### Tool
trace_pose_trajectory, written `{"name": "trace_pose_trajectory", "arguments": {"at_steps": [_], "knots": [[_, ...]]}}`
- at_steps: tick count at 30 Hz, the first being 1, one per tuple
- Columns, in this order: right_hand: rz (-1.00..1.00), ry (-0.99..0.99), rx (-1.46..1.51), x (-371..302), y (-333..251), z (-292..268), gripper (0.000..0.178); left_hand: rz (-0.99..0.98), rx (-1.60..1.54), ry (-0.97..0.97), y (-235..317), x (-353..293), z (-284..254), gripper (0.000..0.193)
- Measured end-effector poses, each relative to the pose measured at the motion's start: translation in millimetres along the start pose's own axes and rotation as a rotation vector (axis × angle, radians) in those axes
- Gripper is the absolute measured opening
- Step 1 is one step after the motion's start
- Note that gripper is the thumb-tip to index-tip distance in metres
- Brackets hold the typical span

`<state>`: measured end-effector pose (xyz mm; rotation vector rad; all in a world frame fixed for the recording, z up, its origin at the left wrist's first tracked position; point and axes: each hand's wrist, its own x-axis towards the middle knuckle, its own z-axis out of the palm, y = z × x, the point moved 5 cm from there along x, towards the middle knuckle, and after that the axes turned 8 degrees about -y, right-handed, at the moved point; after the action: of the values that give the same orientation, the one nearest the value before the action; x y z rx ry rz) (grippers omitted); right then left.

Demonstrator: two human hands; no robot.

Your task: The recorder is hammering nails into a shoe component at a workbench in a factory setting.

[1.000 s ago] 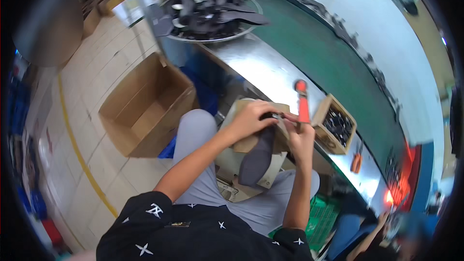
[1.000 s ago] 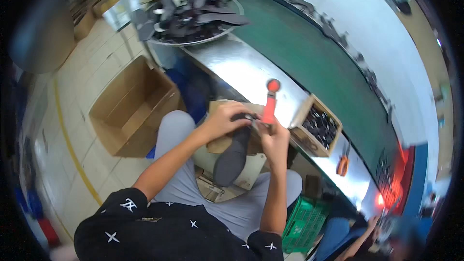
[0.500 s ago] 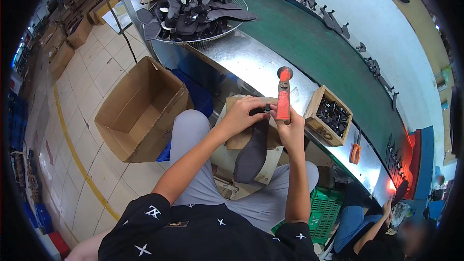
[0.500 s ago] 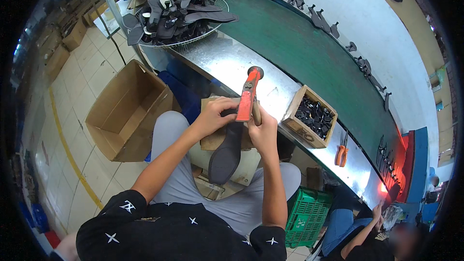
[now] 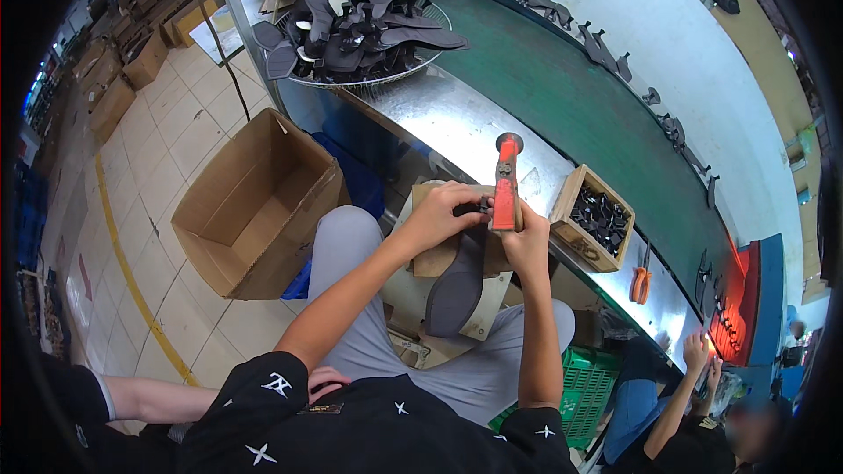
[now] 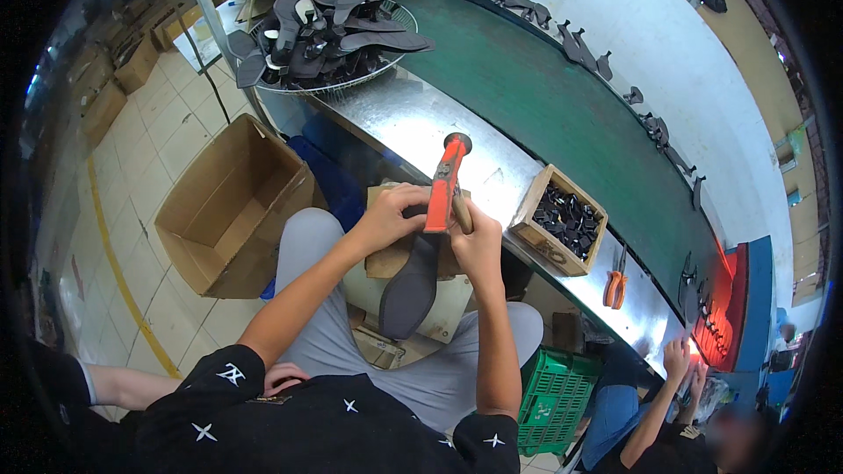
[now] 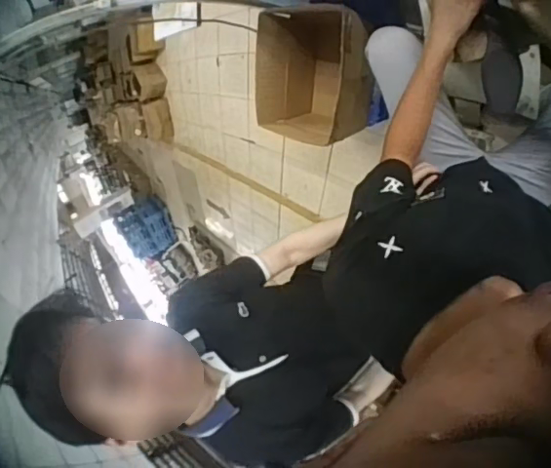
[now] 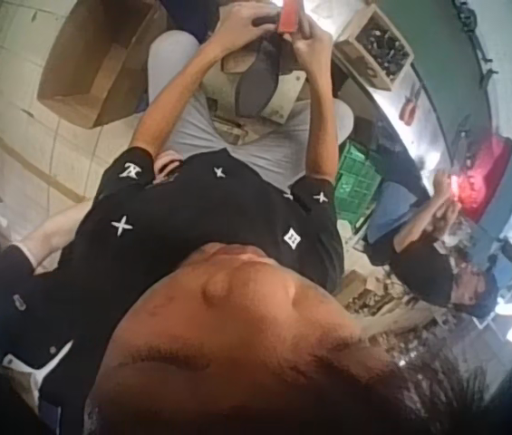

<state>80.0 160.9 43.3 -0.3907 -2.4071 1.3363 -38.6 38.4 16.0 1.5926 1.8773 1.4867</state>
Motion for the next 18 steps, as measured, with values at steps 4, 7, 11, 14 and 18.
{"name": "trace_pose_trajectory", "arguments": {"at_steps": [4,7,11,14,18], "knots": [[-0.027,-0.026,-0.108,-4.8,-20.8,-3.6,0.019,0.035,-0.017,0.042,12.2,0.5,-6.8,0.033],[-0.084,-0.028,-0.124,-2.3,-39.2,-7.1,0.024,0.011,-0.135,0.022,12.7,3.2,-6.3,0.033],[0.019,0.043,-0.154,-11.3,-44.7,-19.1,0.025,-0.118,-0.244,-0.027,11.6,8.4,-5.3,0.031],[0.110,0.100,0.353,-34.3,-46.9,-17.2,0.026,-0.170,-0.256,-0.073,0.9,7.1,-4.9,0.029],[0.202,-0.004,0.246,-63.5,-77.2,-22.8,0.029,-0.093,-0.214,-0.048,5.8,9.4,-11.2,0.031]]}}
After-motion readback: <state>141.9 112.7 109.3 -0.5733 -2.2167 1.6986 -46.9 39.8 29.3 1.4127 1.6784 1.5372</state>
